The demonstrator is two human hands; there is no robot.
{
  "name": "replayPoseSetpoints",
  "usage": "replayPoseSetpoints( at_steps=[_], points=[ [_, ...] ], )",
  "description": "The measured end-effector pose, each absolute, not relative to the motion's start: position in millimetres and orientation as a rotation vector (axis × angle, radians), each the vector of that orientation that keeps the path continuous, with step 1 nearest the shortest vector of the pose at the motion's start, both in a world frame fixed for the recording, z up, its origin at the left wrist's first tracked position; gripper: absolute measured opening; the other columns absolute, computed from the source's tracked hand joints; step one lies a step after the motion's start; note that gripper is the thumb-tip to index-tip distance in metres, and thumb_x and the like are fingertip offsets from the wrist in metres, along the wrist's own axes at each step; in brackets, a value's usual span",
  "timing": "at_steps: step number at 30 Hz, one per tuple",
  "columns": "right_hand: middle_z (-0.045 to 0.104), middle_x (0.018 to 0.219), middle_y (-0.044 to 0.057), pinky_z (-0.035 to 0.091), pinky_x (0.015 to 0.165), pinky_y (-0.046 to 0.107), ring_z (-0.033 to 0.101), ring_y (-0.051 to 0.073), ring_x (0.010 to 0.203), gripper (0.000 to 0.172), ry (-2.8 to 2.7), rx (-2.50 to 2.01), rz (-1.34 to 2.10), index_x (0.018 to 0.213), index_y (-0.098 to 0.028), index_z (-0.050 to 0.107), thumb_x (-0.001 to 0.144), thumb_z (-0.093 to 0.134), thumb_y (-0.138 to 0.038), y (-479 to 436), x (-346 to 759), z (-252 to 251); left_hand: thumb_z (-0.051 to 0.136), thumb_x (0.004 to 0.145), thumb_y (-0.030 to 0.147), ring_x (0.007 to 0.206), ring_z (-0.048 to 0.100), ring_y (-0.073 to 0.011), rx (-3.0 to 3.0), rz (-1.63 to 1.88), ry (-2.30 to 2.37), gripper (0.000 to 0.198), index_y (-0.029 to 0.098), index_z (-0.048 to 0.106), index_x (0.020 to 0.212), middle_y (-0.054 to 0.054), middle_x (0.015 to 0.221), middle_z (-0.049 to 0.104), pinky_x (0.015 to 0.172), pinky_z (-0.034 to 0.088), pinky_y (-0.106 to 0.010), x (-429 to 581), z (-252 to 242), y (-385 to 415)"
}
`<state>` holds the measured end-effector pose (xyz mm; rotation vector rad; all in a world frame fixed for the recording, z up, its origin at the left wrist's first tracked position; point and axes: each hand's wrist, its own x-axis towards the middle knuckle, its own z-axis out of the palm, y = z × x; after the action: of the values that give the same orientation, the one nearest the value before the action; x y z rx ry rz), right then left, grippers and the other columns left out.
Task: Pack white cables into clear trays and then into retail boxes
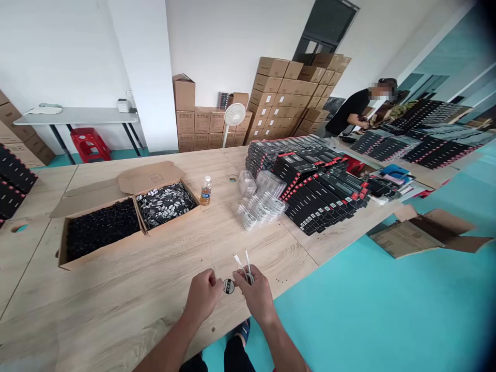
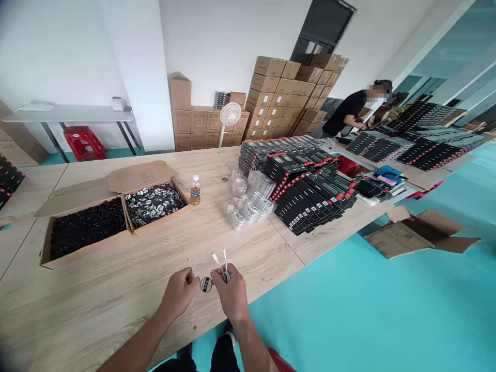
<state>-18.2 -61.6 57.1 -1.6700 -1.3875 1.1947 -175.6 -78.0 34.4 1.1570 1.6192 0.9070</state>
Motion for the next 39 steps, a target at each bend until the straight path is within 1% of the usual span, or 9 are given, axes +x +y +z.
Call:
replayPoseSetpoints(
  at_steps=[3, 6, 10, 15, 18, 21, 24, 32, 39],
  points=[
    [0.065, 0.066, 0.003, 0.041, 0.053, 0.025, 0.057, 0.017, 0.062, 0.03, -1.417, -1.658, 1.201, 0.076, -0.02, 0.056, 0.078, 0.061, -0.05, -62.0, -6.1, 60.7, 0.07, 0.071, 0.033, 0.07, 0.057, -0.015, 0.724, 1.163, 1.354, 0.023, 0.022, 0.05, 0.073, 0.0, 0.078, 0.059, 0.06, 0.045, -0.026, -170.8, 41.1, -72.2],
    [0.066, 0.065, 0.002, 0.041, 0.053, 0.024, 0.053, 0.015, 0.058, 0.029, -1.504, -1.632, 1.227, 0.075, -0.02, 0.056, 0.079, 0.061, -0.048, -60.0, 3.1, 62.5, 0.076, 0.07, 0.032, 0.101, 0.064, -0.0233, 0.271, 1.24, 0.924, 0.033, 0.022, 0.057, 0.095, -0.009, 0.111, 0.064, 0.084, 0.053, -0.037, -169.6, 45.5, -61.3],
    [0.067, 0.072, 0.004, 0.042, 0.053, 0.025, 0.054, 0.015, 0.056, 0.035, -1.565, -1.626, 1.211, 0.074, -0.021, 0.055, 0.084, 0.05, -0.054, -49.8, 11.4, 68.4, 0.08, 0.067, 0.022, 0.106, 0.064, -0.024, 0.132, 1.305, 0.736, 0.029, 0.021, 0.062, 0.09, -0.008, 0.107, 0.069, 0.093, 0.051, -0.039, -167.7, 47.5, -48.9],
    [0.066, 0.071, 0.006, 0.046, 0.061, 0.028, 0.062, 0.021, 0.072, 0.039, -1.547, -1.64, 1.038, 0.072, -0.022, 0.054, 0.086, 0.043, -0.057, -35.7, 9.8, 77.1, 0.082, 0.06, 0.019, 0.1, 0.066, -0.0201, 0.135, 1.46, 0.889, 0.033, 0.023, 0.062, 0.086, -0.004, 0.102, 0.07, 0.088, 0.053, -0.036, -157.5, 49.1, -44.1],
    [0.066, 0.069, 0.005, 0.047, 0.06, 0.027, 0.064, 0.02, 0.07, 0.038, -1.55, -1.574, 1.113, 0.069, -0.022, 0.054, 0.086, 0.044, -0.053, -34.7, -4.3, 80.3, 0.083, 0.058, 0.019, 0.089, 0.066, -0.0169, 0.171, 1.475, 0.896, 0.037, 0.023, 0.061, 0.089, -0.002, 0.094, 0.068, 0.084, 0.053, -0.034, -146.7, 54.6, -44.8],
    [0.064, 0.064, 0.003, 0.043, 0.052, 0.024, 0.063, 0.018, 0.062, 0.034, -1.606, -1.606, 1.129, 0.068, -0.021, 0.054, 0.087, 0.044, -0.048, -36.8, -19.9, 79.4, 0.08, 0.062, 0.022, 0.071, 0.063, -0.0139, 0.264, 1.411, 0.842, 0.032, 0.022, 0.06, 0.087, 0.0, 0.082, 0.066, 0.066, 0.052, -0.029, -138.4, 61.8, -46.4],
    [0.063, 0.06, 0.001, 0.039, 0.05, 0.023, 0.062, 0.016, 0.057, 0.031, -1.65, -1.675, 1.074, 0.067, -0.022, 0.052, 0.088, 0.044, -0.044, -38.4, -27.9, 75.0, 0.076, 0.063, 0.023, 0.057, 0.056, -0.0114, 0.298, 1.372, 0.806, 0.026, 0.02, 0.057, 0.081, 0.003, 0.072, 0.061, 0.051, 0.044, -0.026, -135.5, 66.4, -46.9],
    [0.067, 0.06, 0.002, 0.041, 0.051, 0.024, 0.062, 0.015, 0.054, 0.033, -1.706, -1.707, 1.087, 0.062, -0.022, 0.052, 0.088, 0.046, -0.042, -40.5, -39.7, 73.4, 0.078, 0.062, 0.042, 0.045, 0.049, -0.0101, 0.256, 1.391, 0.965, 0.039, 0.021, 0.049, 0.078, 0.005, 0.06, 0.055, 0.04, 0.037, -0.023, -137.5, 63.8, -45.8],
    [0.07, 0.066, 0.003, 0.043, 0.049, 0.024, 0.064, 0.015, 0.053, 0.033, -1.712, -1.699, 1.163, 0.065, -0.021, 0.057, 0.087, 0.048, -0.044, -38.6, -47.6, 73.7, 0.076, 0.062, 0.043, 0.042, 0.049, -0.009, 0.268, 1.507, 1.049, 0.038, 0.02, 0.047, 0.072, 0.005, 0.061, 0.055, 0.038, 0.037, -0.022, -142.3, 53.6, -42.8]
  ],
)
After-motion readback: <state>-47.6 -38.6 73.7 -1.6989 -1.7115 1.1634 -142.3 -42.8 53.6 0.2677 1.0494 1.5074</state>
